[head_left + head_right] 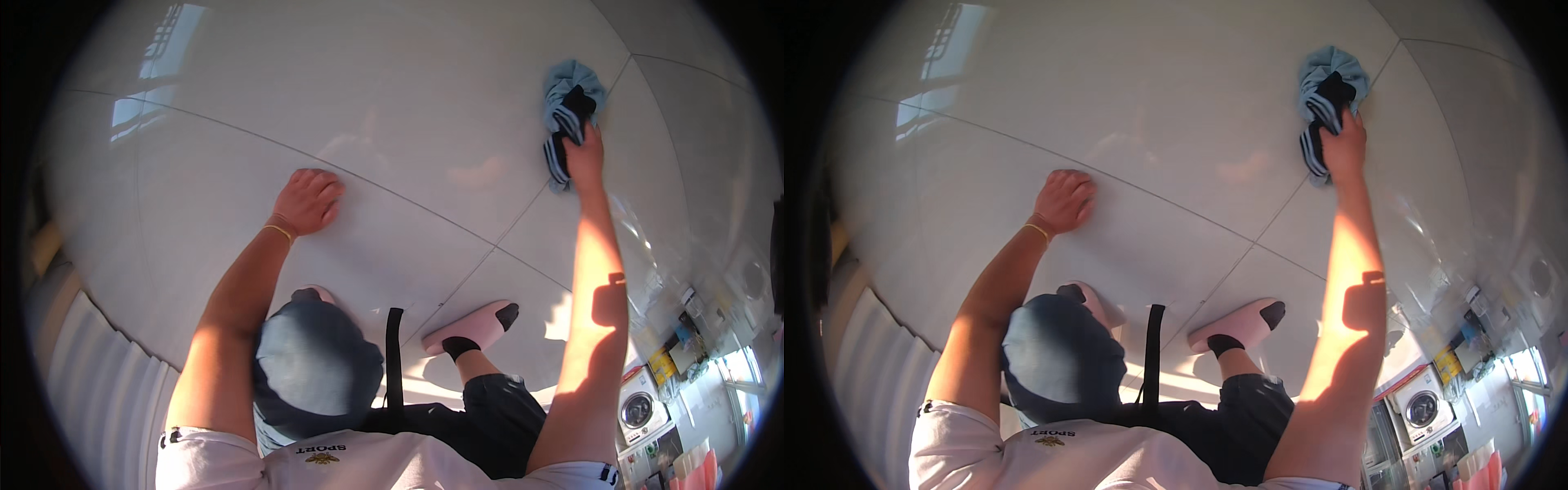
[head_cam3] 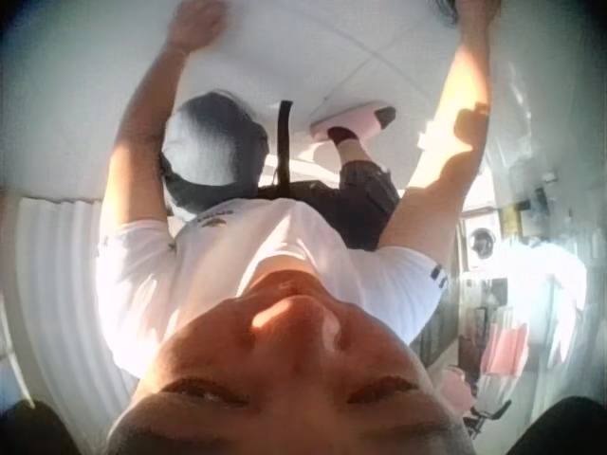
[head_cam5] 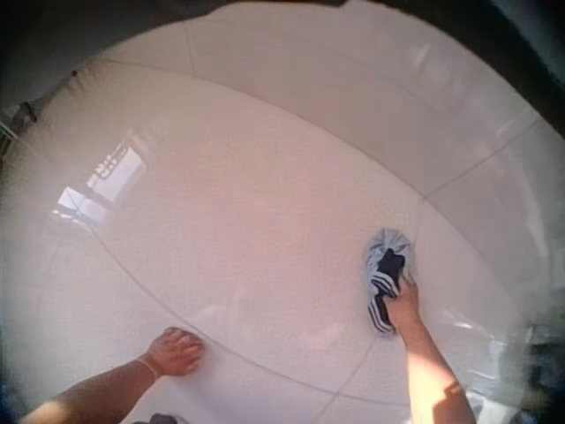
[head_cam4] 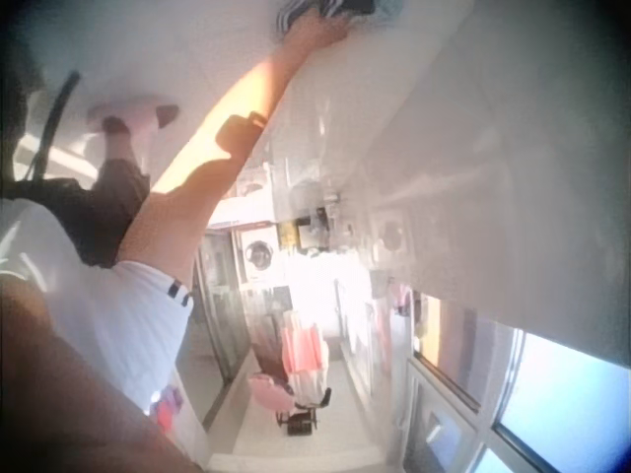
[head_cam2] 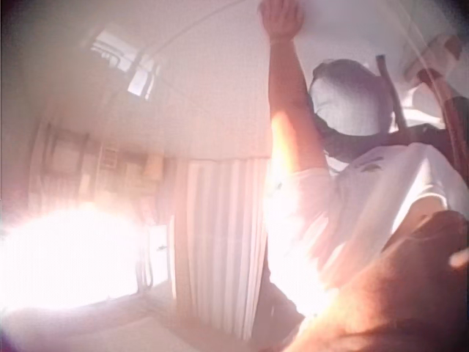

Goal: The person kneels on the floor and wipes the tiled surface with a cloth. They move across the floor, scrubbing different sections and occasionally adjusting their position to reach new areas.

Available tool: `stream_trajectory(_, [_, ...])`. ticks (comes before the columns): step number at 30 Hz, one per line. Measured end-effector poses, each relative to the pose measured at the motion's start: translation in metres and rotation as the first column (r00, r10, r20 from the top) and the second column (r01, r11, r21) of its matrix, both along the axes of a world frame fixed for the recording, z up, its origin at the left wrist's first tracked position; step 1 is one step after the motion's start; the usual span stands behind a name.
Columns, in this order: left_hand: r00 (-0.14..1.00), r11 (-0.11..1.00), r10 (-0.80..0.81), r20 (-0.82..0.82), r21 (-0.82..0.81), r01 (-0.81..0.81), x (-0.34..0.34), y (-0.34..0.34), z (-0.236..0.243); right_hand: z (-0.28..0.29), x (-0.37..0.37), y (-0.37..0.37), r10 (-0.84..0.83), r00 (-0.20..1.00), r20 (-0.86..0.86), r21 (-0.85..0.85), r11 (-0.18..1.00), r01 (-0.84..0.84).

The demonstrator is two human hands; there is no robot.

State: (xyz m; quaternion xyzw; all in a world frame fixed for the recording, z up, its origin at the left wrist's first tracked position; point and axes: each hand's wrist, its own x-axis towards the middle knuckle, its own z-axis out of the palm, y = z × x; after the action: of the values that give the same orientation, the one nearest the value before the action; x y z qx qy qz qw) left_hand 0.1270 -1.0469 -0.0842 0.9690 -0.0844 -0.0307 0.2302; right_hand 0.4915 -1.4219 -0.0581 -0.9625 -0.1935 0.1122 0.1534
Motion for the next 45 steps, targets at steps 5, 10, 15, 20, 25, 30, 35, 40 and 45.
stream_trajectory(5, [1.0, 1.0, -0.006, -0.009, -0.012, 0.005, -0.01, 0.011, -0.004, -0.006, -0.125, 0.08, 0.139, 0.99, 0.0, -0.19, 0.972, -0.137])
stream_trajectory(10, [0.999, 1.0, -0.01, -0.045, 0.009, 0.011, -0.009, 0.001, -0.01, 0.02, -0.232, 0.1, 0.174, 0.954, -0.246, 0.062, 0.985, -0.164])
stream_trajectory(15, [0.982, 0.889, -0.011, -0.189, 0.448, 0.097, -0.067, 0.026, -0.082, 0.039, -0.228, 0.037, -0.254, 0.872, -0.419, 0.437, 0.785, 0.439])
stream_trajectory(20, [0.994, 0.925, -0.053, -0.095, 0.369, 0.085, -0.053, 0.023, -0.066, 0.053, -0.191, -0.084, -0.623, 0.696, -0.357, 0.433, 0.55, 0.714])
stream_trajectory(25, [0.975, 0.96, -0.07, -0.211, 0.25, 0.123, -0.022, 0.004, -0.039, 0.0, -0.202, -0.18, -0.794, 0.574, -0.197, 0.208, 0.539, 0.817])
stream_trajectory(30, [0.992, 0.977, -0.104, -0.067, 0.18, 0.114, -0.022, 0.01, -0.029, -0.025, -0.253, -0.121, -0.578, 0.809, -0.101, 0.046, 0.81, 0.585])
stream_trajectory(35, [0.957, 0.98, -0.049, -0.284, 0.17, 0.1, -0.028, 0.014, -0.036, -0.014, -0.349, 0.013, -0.494, 0.866, -0.072, 0.039, 0.867, 0.497])
stream_trajectory(40, [0.969, 0.987, -0.018, -0.247, 0.153, 0.058, -0.038, 0.016, -0.048, 0.008, -0.379, 0.065, -0.413, 0.835, -0.364, 0.358, 0.765, 0.535])
stream_trajectory(45, [0.964, 0.992, -0.009, -0.266, -0.122, -0.025, -0.043, 0.019, -0.039, 0.057, -0.281, 0.033, -0.581, 0.451, -0.677, 0.292, 0.35, 0.89])
